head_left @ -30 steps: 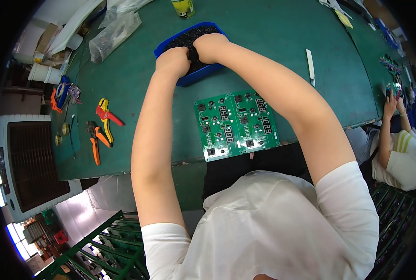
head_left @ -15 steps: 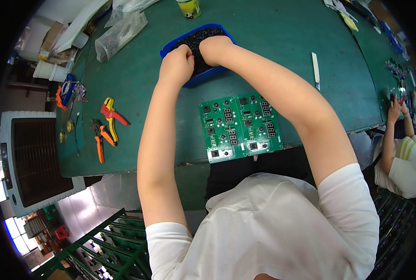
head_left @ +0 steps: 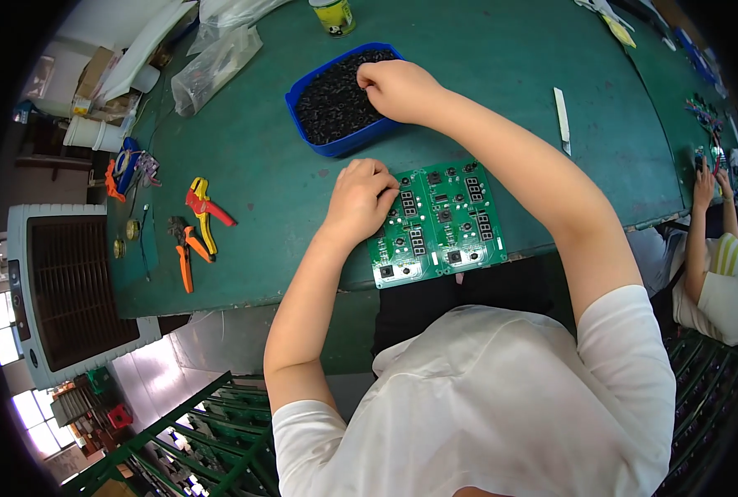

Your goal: The person installs black caps from a container onto circuit boards by hand, then lifts the assembled circuit boards and places them onto a storage rack.

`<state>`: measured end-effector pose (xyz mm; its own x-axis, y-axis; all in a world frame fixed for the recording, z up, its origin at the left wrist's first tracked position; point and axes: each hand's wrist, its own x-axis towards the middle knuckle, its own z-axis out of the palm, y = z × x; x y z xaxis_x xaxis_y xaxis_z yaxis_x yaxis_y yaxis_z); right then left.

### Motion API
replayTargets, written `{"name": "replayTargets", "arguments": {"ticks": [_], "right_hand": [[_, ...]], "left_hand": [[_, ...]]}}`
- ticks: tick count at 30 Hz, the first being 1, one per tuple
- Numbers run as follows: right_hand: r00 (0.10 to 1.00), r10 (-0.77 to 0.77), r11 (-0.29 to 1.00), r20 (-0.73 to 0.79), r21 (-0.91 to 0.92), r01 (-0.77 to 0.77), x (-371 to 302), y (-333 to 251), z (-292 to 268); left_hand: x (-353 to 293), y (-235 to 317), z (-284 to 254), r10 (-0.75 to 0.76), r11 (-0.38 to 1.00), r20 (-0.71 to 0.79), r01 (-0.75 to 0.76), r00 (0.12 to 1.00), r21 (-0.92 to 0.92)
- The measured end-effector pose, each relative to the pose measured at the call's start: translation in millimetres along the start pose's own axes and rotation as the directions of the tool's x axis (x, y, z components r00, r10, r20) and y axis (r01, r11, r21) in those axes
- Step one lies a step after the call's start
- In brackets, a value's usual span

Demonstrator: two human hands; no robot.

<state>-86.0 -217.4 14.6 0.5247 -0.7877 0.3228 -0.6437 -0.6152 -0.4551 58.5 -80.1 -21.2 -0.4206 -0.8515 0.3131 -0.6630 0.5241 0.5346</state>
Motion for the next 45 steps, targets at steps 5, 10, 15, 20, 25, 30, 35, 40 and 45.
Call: {"name": "replayTargets", "arguments": {"ticks": [5, 10, 15, 20, 25, 30, 35, 40, 45], "right_hand": [[0.991, -0.061, 0.976, -0.115, 0.201, 0.083, -58, -1, -21], [0.975, 0.024, 0.964, 0.219, 0.253, -0.081, -97, 3, -9], [0.973, -0.065, 0.978, 0.223, 0.209, 0.018, -107, 1, 13], [0.962, -0.069, 0.992, 0.264, 0.117, 0.04, -112, 0, 24], [0.978, -0.154, 0.981, 0.142, 0.139, 0.134, -117, 5, 29], [0.973, -0.206, 0.978, 0.102, 0.05, 0.202, -118, 2, 31], [0.963, -0.254, 0.964, 0.087, -0.054, 0.259, -117, -4, 31], [0.943, -0.261, 0.951, 0.207, -0.111, 0.288, -108, 1, 19], [0.968, -0.215, 0.974, -0.13, 0.045, 0.223, -47, -18, -9]], "left_hand": [[-5, -7, 6, -0.012, 0.999, 0.013, 0.012, 1.0, 0.048], [-7, -17, 10, -0.024, 0.999, 0.047, 0.026, 0.999, -0.03], [-8, -19, 11, -0.059, 0.993, 0.052, 0.064, 0.997, -0.097], [-8, -19, 7, 0.014, 0.999, 0.088, -0.01, 0.996, -0.037], [-2, -14, 2, 0.13, 0.988, 0.116, -0.138, 0.985, 0.065], [0, -13, -3, 0.163, 0.981, 0.142, -0.176, 0.976, 0.083], [15, -4, -22, 0.077, 0.986, -0.154, -0.099, 0.985, -0.138], [65, -33, -45, -0.143, 0.974, -0.298, 0.188, 0.944, 0.126], [95, -57, -47, -0.577, 0.698, 0.169, 0.375, 0.8, 0.61]]}}
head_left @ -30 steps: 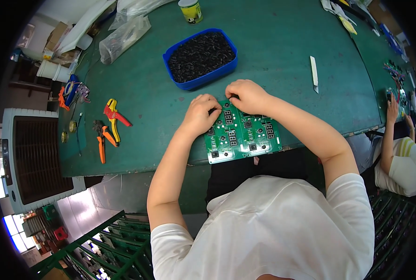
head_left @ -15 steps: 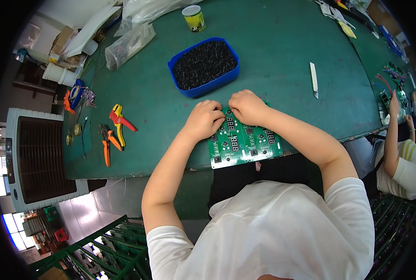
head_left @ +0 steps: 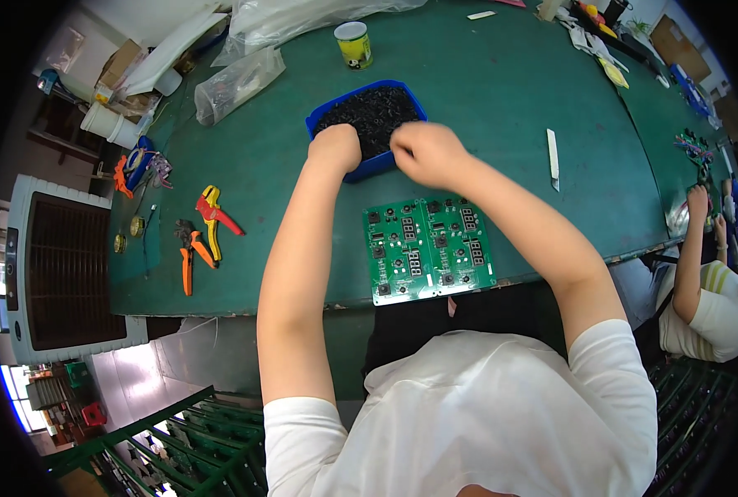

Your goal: The person installs black caps from a container onto circuit boards by hand, then lifts the assembled circuit boards and places them onto a storage rack.

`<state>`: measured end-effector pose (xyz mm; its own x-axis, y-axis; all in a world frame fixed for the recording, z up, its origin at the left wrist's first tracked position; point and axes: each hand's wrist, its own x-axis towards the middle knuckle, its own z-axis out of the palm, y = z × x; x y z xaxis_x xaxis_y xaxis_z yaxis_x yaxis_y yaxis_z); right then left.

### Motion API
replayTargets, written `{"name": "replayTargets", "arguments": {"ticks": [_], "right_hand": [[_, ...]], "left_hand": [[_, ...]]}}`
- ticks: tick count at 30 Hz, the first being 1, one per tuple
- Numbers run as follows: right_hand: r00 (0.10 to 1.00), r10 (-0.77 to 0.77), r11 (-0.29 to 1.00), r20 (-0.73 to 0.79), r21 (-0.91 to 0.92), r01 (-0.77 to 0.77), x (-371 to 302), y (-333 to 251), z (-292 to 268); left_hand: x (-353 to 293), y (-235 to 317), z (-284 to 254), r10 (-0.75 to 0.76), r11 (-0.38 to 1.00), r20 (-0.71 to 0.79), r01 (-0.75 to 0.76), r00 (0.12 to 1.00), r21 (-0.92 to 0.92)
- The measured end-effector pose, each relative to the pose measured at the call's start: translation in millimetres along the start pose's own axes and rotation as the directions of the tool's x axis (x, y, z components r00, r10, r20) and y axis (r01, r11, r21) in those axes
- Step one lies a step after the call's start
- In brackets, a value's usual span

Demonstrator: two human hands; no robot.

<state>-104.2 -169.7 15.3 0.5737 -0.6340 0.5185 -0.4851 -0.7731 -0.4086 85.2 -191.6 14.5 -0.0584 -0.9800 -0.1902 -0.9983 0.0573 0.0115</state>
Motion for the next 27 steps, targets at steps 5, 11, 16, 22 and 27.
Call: {"name": "replayTargets", "arguments": {"ticks": [5, 11, 16, 22, 27], "right_hand": [[0.949, 0.254, 0.9, 0.185, -0.404, -0.162, 47, 35, 12], [0.746, 0.503, 0.816, 0.436, -0.524, -0.245, 78, 21, 24], [0.701, 0.564, 0.797, 0.435, -0.507, -0.327, 83, 23, 28], [0.773, 0.53, 0.819, 0.348, -0.447, -0.36, 72, 30, 24], [0.957, 0.258, 0.966, 0.13, -0.06, -0.252, 35, 24, -7]], "left_hand": [[3, 15, -12, -0.031, 0.999, 0.041, 0.031, 0.999, -0.005], [-8, 11, -10, -0.024, 0.992, -0.072, 0.015, 0.997, -0.126], [-8, 3, 2, -0.019, 0.968, -0.28, -0.053, 0.96, -0.246], [-8, -1, 12, 0.094, 0.942, -0.443, -0.224, 0.892, -0.25], [-11, -9, 19, 0.055, 0.92, -0.468, -0.227, 0.882, -0.32]]}}
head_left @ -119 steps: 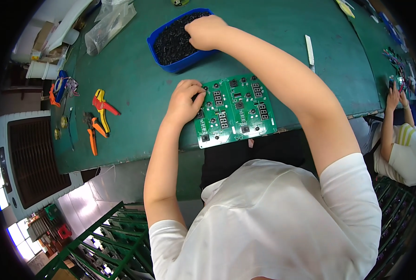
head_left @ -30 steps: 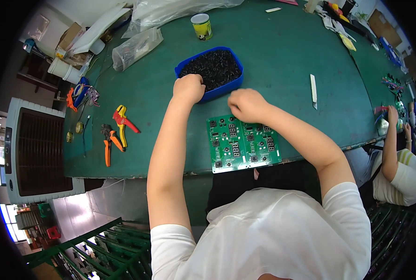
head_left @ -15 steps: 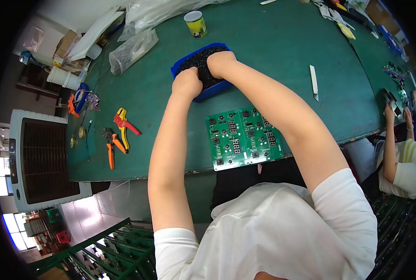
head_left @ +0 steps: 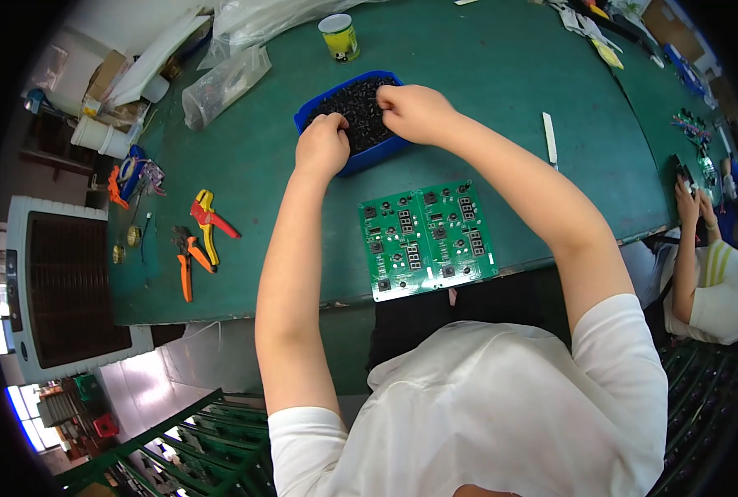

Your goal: The person installs black caps from a container onto circuit boards by hand, then lifts the assembled circuit boards and places them onto a storage rack.

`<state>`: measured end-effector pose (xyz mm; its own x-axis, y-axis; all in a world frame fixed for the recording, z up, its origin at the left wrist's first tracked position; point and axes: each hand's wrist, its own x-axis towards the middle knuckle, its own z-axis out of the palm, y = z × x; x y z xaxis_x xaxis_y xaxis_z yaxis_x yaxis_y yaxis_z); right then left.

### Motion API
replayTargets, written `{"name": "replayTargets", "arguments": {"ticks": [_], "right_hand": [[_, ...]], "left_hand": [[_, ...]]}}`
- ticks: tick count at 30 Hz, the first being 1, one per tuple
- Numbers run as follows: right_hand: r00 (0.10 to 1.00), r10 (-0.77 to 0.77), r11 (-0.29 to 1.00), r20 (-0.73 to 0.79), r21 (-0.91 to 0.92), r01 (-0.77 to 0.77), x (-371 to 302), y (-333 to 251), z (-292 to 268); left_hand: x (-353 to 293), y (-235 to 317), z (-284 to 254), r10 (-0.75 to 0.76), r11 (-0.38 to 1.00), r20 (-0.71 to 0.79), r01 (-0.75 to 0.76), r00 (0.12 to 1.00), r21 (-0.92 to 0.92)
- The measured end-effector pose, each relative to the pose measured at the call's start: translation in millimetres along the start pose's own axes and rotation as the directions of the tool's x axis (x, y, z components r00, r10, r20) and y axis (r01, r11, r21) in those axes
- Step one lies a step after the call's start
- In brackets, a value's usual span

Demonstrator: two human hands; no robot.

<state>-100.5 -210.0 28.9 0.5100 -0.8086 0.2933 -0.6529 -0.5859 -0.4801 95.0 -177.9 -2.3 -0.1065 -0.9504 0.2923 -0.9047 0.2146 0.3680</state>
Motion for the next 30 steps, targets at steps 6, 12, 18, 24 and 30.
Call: {"name": "replayTargets", "arguments": {"ticks": [6, 12, 18, 24, 30], "right_hand": [[0.989, -0.01, 0.995, 0.144, 0.098, -0.004, -115, 44, -26], [0.962, -0.074, 0.992, 0.261, -0.081, 0.098, -139, 31, -11], [0.94, -0.068, 0.953, 0.333, -0.257, 0.16, -133, 24, -6], [0.964, -0.075, 0.966, 0.255, -0.222, 0.134, -136, 23, 0], [0.979, -0.085, 0.947, 0.184, -0.291, 0.137, -141, 21, 4]], "left_hand": [[9, 5, -1, -0.016, 1.0, 0.104, 0.015, 0.994, 0.014], [13, 3, -2, -0.084, 0.996, 0.096, 0.081, 0.992, 0.026], [-7, 40, -11, 0.061, 0.938, -0.054, -0.076, 0.997, -0.34], [-51, 94, -4, 0.15, 0.795, 0.147, -0.031, 0.978, -0.606], [-60, 93, 14, 0.136, 0.804, 0.237, 0.032, 0.962, -0.594]]}}
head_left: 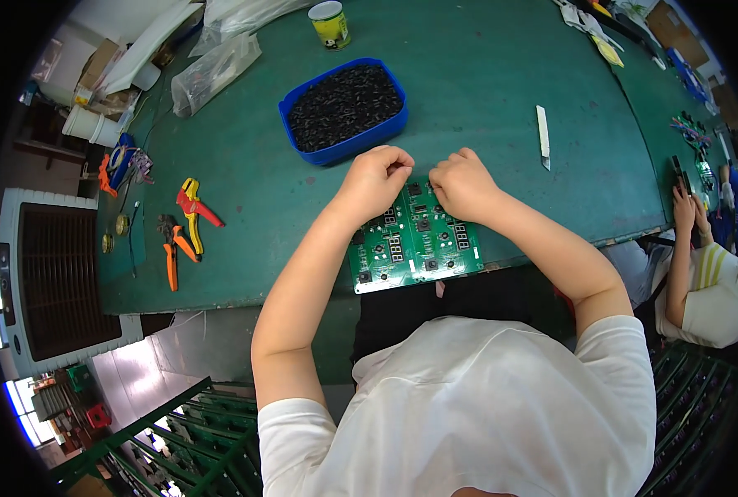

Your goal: The person installs black caps from a container onto circuit boards by hand, then lifts the assembled circuit boards and places them onto a storage rack.

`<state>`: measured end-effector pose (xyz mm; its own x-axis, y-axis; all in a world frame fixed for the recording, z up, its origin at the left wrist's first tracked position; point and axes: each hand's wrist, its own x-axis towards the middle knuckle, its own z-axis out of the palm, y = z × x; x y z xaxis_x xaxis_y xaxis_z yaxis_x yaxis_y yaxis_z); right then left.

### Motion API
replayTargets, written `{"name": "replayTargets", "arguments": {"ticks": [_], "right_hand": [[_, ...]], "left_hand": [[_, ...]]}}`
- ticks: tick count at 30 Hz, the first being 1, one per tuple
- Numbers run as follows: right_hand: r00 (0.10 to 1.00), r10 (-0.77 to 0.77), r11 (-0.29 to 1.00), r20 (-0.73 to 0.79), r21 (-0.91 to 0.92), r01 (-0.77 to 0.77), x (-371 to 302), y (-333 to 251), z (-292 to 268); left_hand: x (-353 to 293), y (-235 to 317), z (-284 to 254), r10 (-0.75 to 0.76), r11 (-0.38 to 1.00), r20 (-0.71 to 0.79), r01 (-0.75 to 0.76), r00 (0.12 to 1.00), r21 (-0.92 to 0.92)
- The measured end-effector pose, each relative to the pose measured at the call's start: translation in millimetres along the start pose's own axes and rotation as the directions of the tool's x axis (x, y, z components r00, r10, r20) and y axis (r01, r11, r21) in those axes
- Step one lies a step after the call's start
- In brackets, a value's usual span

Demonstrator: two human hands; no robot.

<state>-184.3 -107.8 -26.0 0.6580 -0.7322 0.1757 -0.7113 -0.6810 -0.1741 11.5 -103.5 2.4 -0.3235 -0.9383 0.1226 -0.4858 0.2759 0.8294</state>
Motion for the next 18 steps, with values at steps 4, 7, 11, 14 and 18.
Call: {"name": "replayTargets", "arguments": {"ticks": [4, 7, 11, 14, 18], "right_hand": [[0.999, -0.003, 0.999, 0.05, -0.043, 0.005, 4, -3, -8], [0.991, 0.093, 0.969, -0.094, 0.236, -0.069, 8, -5, -26], [0.967, 0.085, 0.835, -0.239, 0.547, 0.062, 10, -5, -30], [0.944, 0.064, 0.809, -0.323, 0.571, 0.141, 11, -6, -29], [0.954, 0.191, 0.712, -0.229, 0.701, 0.026, 7, -8, -23]], "left_hand": [[0, -5, 17, -0.059, 0.983, 0.041, 0.066, 0.997, -0.17], [7, -3, 23, -0.197, 0.903, 0.081, 0.213, 0.977, -0.372], [16, 4, 16, -0.226, 0.778, 0.154, 0.273, 0.962, -0.566], [12, 8, 9, -0.273, 0.666, 0.193, 0.33, 0.942, -0.669], [8, 10, 7, -0.269, 0.638, 0.192, 0.324, 0.944, -0.699]]}}
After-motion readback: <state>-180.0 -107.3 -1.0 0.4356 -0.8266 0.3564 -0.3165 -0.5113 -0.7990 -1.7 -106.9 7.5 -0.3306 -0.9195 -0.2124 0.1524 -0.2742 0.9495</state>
